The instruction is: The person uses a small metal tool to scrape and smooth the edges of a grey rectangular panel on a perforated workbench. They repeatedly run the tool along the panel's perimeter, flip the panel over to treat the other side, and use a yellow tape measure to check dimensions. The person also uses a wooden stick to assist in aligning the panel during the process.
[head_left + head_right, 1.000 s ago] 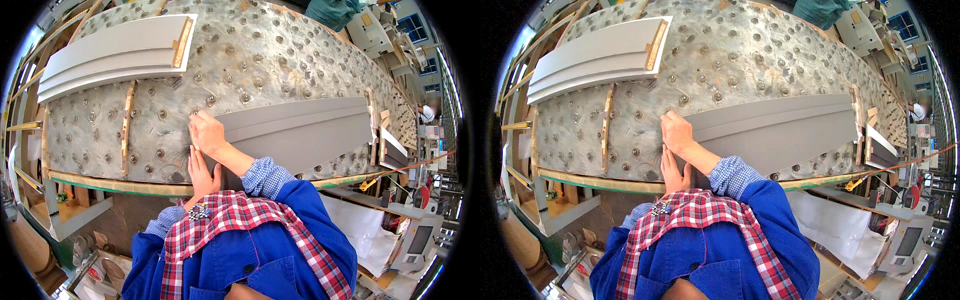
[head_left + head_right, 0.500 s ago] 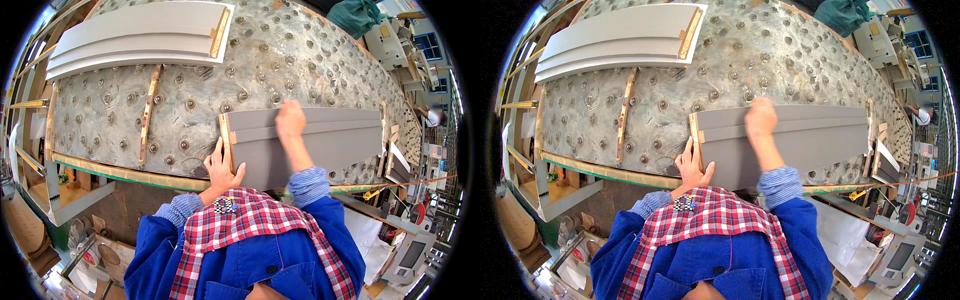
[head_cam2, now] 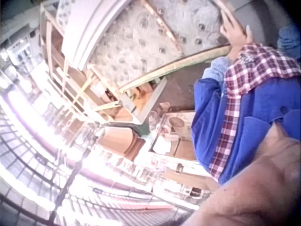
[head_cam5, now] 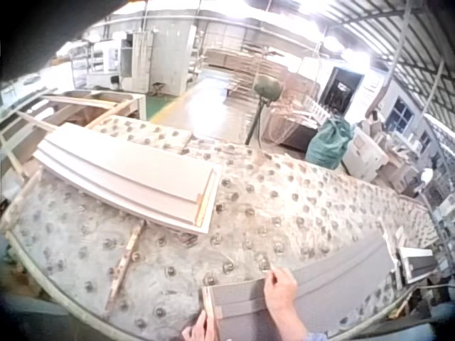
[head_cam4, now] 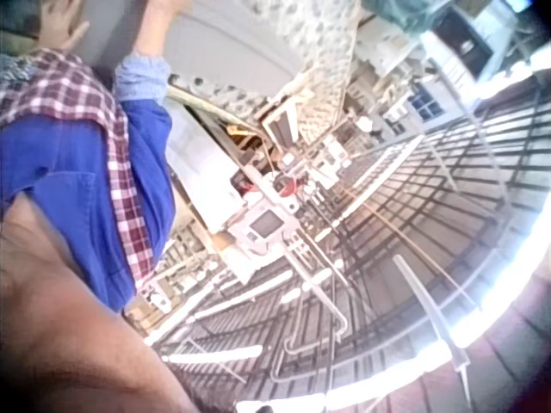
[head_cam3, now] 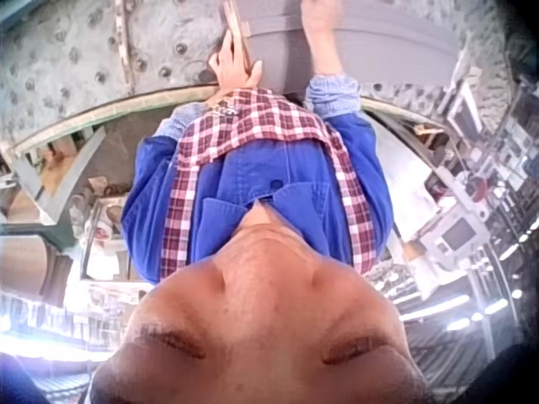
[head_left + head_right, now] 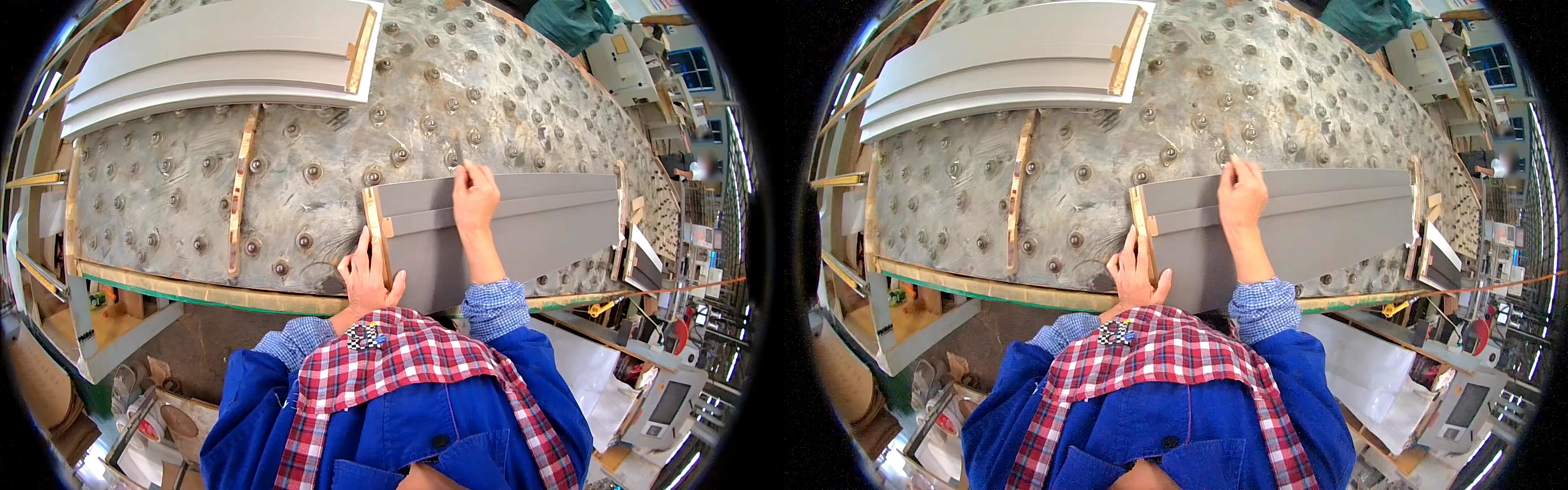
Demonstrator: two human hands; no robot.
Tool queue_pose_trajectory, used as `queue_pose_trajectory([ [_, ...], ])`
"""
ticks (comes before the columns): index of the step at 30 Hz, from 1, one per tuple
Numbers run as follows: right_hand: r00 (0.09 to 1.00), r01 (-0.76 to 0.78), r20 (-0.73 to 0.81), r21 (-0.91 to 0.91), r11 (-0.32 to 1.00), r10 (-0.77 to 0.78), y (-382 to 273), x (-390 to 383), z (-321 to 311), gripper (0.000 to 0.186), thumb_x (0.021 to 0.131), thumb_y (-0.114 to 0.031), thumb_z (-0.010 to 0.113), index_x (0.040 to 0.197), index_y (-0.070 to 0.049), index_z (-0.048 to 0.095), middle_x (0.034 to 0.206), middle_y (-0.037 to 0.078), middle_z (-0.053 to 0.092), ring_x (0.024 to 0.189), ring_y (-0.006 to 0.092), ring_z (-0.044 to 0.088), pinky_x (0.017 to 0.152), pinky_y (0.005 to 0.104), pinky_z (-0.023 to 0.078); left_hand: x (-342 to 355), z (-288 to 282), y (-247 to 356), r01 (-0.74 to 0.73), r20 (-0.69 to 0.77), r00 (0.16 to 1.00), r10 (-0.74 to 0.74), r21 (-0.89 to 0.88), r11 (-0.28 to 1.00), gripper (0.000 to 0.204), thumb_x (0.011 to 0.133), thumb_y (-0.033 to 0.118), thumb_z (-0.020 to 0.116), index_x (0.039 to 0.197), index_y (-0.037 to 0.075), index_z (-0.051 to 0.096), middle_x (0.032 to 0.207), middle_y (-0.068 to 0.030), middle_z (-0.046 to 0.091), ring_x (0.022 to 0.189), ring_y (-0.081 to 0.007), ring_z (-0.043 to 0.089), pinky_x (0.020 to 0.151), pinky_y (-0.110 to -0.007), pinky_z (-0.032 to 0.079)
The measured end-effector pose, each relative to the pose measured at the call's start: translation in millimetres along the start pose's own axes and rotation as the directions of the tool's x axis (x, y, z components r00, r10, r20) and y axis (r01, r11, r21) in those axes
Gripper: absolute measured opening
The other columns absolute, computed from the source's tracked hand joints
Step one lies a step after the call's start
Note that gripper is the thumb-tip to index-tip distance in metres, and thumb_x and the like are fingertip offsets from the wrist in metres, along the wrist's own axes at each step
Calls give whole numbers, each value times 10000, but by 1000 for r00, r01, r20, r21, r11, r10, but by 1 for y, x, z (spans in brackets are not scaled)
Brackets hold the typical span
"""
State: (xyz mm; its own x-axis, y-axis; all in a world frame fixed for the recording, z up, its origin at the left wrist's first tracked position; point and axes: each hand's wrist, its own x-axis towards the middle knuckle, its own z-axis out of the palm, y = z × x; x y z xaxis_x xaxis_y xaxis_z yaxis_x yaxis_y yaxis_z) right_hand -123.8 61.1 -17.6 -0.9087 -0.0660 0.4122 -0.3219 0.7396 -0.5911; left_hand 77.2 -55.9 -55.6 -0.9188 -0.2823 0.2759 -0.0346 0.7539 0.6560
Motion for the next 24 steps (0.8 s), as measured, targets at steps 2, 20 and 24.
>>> queue_pose_trajectory([
  [2,999,-38,0,-129,991,38,9,1,-3,102,829,-94,627,913,-66,677,782,110,592,641,291,592,573,384,470,0,-1,0,10,28,1000,-10,-5,1000,763,798,403,595,1364,-65,391,1447,-279,304,1173,-327,431,959,-460,266],
  [20,1000,16,-6,-258,966,-18,-7,2,5,99,845,-129,601,920,-83,648,796,103,573,702,317,583,618,414,484,-1,-3,-5,-1,90,996,5,-51,999,772,809,405,601,1374,-68,369,1467,-285,257,1140,-347,437,967,-490,270],
  [24,999,35,16,-297,954,-32,-7,-8,9,98,847,-110,575,918,-87,638,804,108,572,703,322,583,624,426,486,-2,-3,-4,28,124,992,-19,-71,997,781,804,395,596,1383,-71,355,1472,-274,252,1232,-345,392,980,-489,254],
])
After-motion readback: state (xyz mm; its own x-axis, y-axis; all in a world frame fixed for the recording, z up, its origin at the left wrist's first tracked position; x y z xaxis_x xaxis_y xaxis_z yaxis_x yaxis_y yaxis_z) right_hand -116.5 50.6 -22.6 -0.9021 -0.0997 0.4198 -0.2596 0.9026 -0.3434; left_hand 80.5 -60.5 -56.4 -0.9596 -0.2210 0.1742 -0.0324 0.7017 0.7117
